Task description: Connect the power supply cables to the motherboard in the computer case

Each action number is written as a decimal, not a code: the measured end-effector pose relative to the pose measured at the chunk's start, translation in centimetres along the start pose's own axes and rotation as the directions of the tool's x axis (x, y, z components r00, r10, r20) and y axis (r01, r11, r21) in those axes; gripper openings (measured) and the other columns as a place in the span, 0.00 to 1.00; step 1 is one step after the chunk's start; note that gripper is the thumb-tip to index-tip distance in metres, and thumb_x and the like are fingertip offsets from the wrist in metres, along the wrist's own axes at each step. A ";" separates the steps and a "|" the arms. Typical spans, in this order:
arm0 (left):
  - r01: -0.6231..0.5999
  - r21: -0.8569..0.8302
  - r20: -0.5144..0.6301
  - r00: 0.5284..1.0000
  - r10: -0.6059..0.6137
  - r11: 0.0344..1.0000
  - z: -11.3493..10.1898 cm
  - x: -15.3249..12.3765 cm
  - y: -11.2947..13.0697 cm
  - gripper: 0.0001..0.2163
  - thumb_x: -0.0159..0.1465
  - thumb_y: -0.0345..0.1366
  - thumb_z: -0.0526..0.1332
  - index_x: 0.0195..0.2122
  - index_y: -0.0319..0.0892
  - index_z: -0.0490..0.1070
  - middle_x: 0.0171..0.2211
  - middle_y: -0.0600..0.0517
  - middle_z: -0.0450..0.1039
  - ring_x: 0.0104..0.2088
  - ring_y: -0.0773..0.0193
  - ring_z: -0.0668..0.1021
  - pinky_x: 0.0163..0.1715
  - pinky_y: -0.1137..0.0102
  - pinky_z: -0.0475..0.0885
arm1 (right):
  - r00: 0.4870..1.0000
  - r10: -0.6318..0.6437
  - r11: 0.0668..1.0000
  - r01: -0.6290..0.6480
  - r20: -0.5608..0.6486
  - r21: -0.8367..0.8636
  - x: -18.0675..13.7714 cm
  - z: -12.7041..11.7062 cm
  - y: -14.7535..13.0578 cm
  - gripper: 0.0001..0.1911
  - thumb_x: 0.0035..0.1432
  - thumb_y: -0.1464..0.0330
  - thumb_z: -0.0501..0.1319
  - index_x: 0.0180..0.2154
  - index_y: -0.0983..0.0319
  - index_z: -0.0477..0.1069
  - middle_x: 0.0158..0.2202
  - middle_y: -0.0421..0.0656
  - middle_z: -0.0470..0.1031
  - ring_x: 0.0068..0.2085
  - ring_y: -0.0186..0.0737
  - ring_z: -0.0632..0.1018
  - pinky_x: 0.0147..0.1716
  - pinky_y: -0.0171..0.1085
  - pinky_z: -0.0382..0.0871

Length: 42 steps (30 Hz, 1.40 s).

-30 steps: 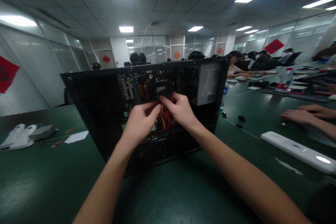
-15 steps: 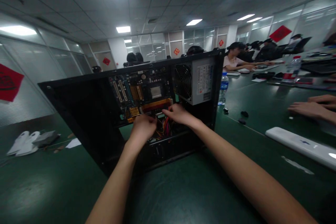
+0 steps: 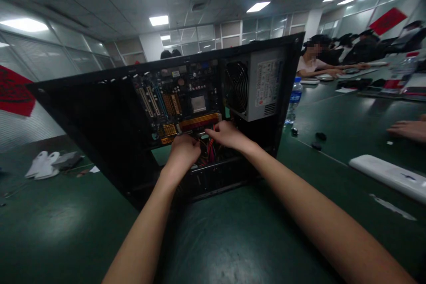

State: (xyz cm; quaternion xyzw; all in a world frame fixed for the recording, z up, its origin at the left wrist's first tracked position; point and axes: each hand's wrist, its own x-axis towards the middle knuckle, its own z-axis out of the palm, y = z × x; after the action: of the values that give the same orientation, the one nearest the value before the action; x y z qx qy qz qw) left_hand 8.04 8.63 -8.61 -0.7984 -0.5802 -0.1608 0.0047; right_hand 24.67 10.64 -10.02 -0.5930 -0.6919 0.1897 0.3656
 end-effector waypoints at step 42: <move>0.042 0.059 -0.079 0.996 -0.038 0.997 -0.1 0.0 1.2 0.14 0.64 0.35 0.55 0.38 0.35 0.80 0.36 0.33 0.79 0.40 0.45 0.81 0.40 0.60 0.73 | 0.999 -0.033 0.999 0.033 -0.026 0.014 -0.2 0.3 -0.6 0.21 0.62 0.60 0.59 0.20 0.63 0.69 0.19 0.43 0.71 0.24 0.35 0.71 0.25 0.34 0.55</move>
State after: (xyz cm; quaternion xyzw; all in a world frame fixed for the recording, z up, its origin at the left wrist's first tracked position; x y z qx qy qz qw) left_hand 9.10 8.26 -8.30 -0.7792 -0.6001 -0.1741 0.0485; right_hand 24.05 10.38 -9.82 -0.5811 -0.6954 0.1810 0.3820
